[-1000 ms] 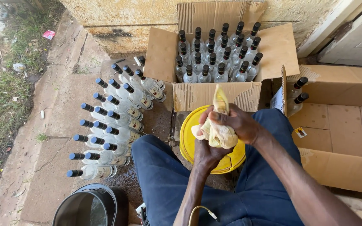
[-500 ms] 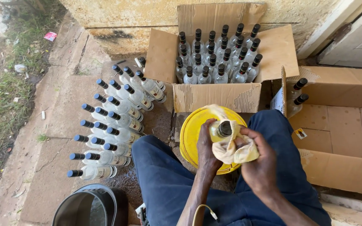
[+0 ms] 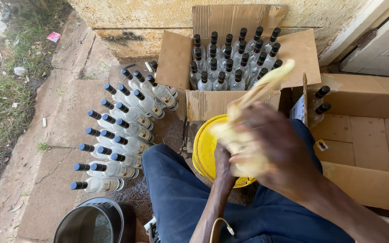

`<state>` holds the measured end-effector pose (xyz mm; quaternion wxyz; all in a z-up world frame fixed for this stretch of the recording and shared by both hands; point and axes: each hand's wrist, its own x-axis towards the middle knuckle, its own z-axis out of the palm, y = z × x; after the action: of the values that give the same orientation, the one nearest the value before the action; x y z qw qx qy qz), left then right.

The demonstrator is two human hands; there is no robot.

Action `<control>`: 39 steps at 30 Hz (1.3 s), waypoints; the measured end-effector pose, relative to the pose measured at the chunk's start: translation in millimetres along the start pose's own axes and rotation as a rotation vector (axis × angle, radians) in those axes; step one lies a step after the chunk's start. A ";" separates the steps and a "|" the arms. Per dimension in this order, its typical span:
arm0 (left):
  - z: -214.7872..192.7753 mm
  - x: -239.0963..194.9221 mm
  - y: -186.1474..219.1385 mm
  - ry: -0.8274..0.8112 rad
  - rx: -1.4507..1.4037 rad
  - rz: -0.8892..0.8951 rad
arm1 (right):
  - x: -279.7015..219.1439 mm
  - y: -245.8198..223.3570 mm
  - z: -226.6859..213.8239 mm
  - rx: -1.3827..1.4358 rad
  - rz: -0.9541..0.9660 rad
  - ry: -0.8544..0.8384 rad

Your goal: The person is cleaning glass bottles by wiping them with a cloth and organizing them into boxes.

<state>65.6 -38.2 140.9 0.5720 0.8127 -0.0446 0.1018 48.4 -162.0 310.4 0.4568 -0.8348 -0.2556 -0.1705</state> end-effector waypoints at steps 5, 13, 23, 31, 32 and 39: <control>8.0 -5.3 -13.1 -0.059 -0.029 -0.053 | 14.4 36.5 27.7 -0.802 -0.346 -0.540; 22.5 -7.6 -23.0 -0.171 -0.076 -0.120 | 34.7 52.9 77.7 -1.067 -0.375 -1.027; 28.8 -18.3 -49.0 0.041 -0.338 -0.260 | 102.0 165.3 72.4 -0.251 0.469 -1.251; 10.7 -9.8 3.5 0.029 -0.304 -0.234 | -8.5 182.1 42.4 0.257 0.531 -0.440; 4.8 -7.3 14.7 -0.004 -0.243 -0.216 | -26.5 181.2 45.0 0.338 0.535 -0.237; -0.5 -14.2 1.3 -0.064 -0.233 -0.152 | -39.5 80.3 38.3 0.294 0.493 0.113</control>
<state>51.4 -38.7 139.2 0.6668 0.7447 -0.0125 0.0262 65.2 -176.5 215.6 0.6140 -0.7858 -0.0411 -0.0618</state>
